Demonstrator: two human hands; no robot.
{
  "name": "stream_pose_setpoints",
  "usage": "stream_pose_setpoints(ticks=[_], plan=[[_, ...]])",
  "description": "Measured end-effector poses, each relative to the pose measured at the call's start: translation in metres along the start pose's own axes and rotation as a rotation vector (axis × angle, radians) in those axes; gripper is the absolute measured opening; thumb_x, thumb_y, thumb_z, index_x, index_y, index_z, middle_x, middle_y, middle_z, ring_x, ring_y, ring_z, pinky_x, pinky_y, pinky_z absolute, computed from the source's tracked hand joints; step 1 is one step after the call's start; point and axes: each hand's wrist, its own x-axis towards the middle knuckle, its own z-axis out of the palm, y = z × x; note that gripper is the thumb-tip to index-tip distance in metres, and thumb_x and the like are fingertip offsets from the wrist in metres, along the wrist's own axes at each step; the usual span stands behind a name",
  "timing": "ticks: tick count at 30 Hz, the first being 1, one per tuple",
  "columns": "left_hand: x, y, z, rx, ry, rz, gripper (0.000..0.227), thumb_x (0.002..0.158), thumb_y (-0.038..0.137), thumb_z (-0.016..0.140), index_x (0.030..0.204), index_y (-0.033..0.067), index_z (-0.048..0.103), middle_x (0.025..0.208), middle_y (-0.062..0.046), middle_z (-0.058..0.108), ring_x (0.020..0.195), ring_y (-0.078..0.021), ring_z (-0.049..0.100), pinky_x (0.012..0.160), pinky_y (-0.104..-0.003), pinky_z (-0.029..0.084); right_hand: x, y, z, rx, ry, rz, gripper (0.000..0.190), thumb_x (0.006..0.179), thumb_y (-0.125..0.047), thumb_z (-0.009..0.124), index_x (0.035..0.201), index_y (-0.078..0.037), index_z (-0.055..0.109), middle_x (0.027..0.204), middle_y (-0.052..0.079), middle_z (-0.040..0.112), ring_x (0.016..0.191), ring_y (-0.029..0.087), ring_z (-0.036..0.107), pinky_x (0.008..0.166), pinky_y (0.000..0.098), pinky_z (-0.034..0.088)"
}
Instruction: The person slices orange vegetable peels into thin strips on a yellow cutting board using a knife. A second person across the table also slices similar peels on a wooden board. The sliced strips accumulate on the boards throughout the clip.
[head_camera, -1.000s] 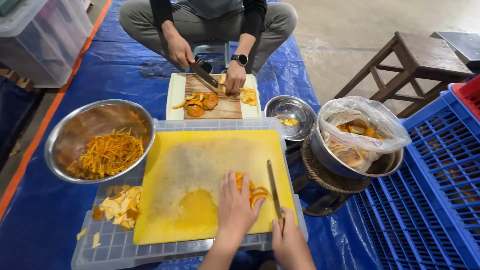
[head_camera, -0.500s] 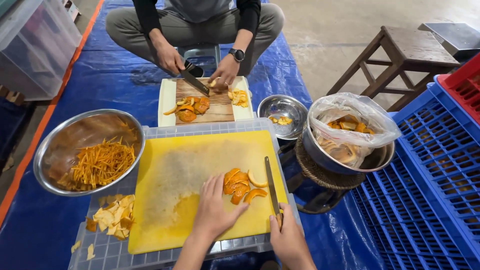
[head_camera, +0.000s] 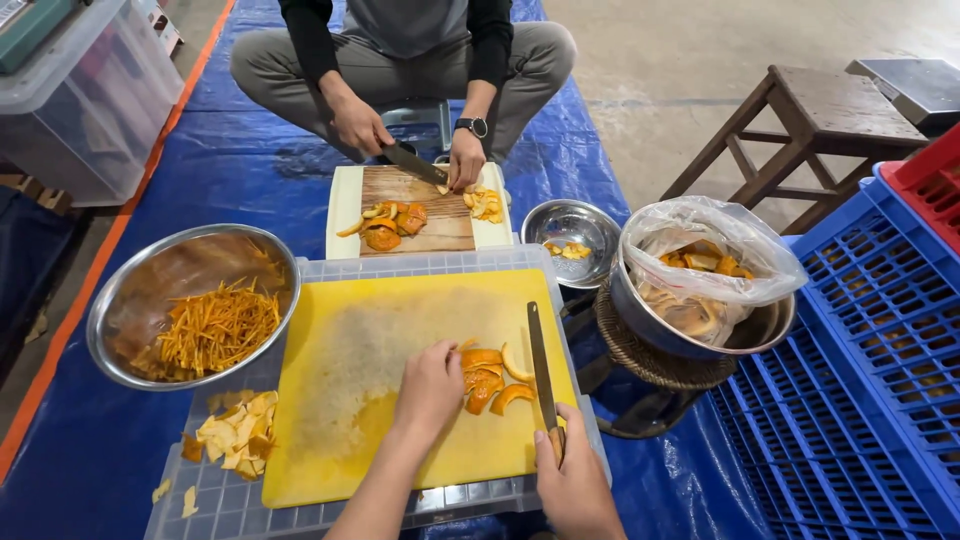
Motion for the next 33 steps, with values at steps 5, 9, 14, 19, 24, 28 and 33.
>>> stream_pose_setpoints(ticks=[5, 9, 14, 19, 24, 28, 33], plan=[[-0.028, -0.015, -0.029, -0.103, 0.036, -0.231, 0.035, 0.098, 0.018, 0.048, 0.121, 0.0108, 0.074, 0.099, -0.007, 0.079, 0.088, -0.0215, 0.07, 0.078, -0.036, 0.054, -0.006, -0.001, 0.008, 0.046, 0.025, 0.007, 0.049, 0.099, -0.035, 0.051, 0.147, -0.029, 0.047, 0.105, 0.001, 0.073, 0.101, 0.017, 0.071, 0.093, 0.0334, 0.051], [-0.046, -0.091, -0.026, -0.003, 0.053, -0.228, 0.039, 0.085, 0.024, 0.056, 0.113, 0.0191, 0.081, 0.119, 0.0, 0.079, 0.116, -0.0195, 0.071, 0.105, -0.032, 0.051, -0.019, 0.005, 0.022, 0.134, -0.059, -0.141, 0.047, 0.096, -0.034, 0.054, 0.142, -0.035, 0.061, 0.074, -0.003, 0.069, 0.06, 0.012, 0.06, 0.065, 0.0256, 0.052], [-0.083, -0.096, -0.043, 0.097, 0.021, -0.151, 0.034, 0.093, 0.024, 0.056, 0.118, 0.0122, 0.075, 0.111, -0.006, 0.073, 0.109, -0.0239, 0.067, 0.102, -0.037, 0.052, -0.032, 0.031, 0.066, -0.101, -0.163, -0.062, 0.051, 0.091, -0.045, 0.053, 0.142, -0.05, 0.055, 0.091, -0.002, 0.079, 0.087, 0.014, 0.079, 0.08, 0.0227, 0.056], [-0.102, -0.105, -0.031, 0.348, 0.118, -0.021, 0.038, 0.096, 0.029, 0.06, 0.129, 0.0118, 0.068, 0.128, -0.007, 0.059, 0.121, -0.0239, 0.053, 0.1, -0.043, 0.048, -0.046, 0.057, 0.111, -0.114, 0.028, -0.012, 0.05, 0.083, -0.053, 0.054, 0.131, -0.062, 0.063, 0.061, -0.017, 0.078, 0.054, 0.002, 0.073, 0.063, 0.0122, 0.057], [-0.111, -0.113, -0.033, 0.206, 0.114, 0.563, 0.007, 0.093, 0.004, 0.061, 0.088, 0.0016, 0.064, 0.091, -0.011, 0.06, 0.082, -0.0287, 0.054, 0.073, -0.039, 0.047, -0.022, 0.119, 0.159, 0.622, -0.114, -0.216, 0.063, 0.089, -0.02, 0.062, 0.151, -0.025, 0.059, 0.054, 0.012, 0.068, 0.044, 0.015, 0.057, 0.048, 0.0237, 0.041], [-0.112, -0.118, -0.037, 0.145, 0.044, 0.383, 0.013, 0.098, 0.013, 0.062, 0.098, 0.0041, 0.072, 0.095, -0.005, 0.065, 0.088, -0.0218, 0.062, 0.073, -0.036, 0.054, -0.039, 0.099, 0.158, 0.563, -0.067, -0.081, 0.064, 0.089, -0.016, 0.061, 0.151, -0.031, 0.059, 0.054, 0.015, 0.071, 0.046, 0.019, 0.065, 0.052, 0.0254, 0.052], [-0.103, -0.118, -0.039, 0.482, 0.227, 0.54, 0.019, 0.096, 0.026, 0.069, 0.082, 0.0134, 0.071, 0.078, -0.004, 0.055, 0.075, -0.0248, 0.05, 0.066, -0.04, 0.042, -0.066, 0.057, 0.139, 0.671, -0.068, -0.007, 0.06, 0.095, -0.014, 0.06, 0.153, -0.027, 0.06, 0.049, 0.012, 0.057, 0.041, 0.019, 0.055, 0.046, 0.0282, 0.042]])
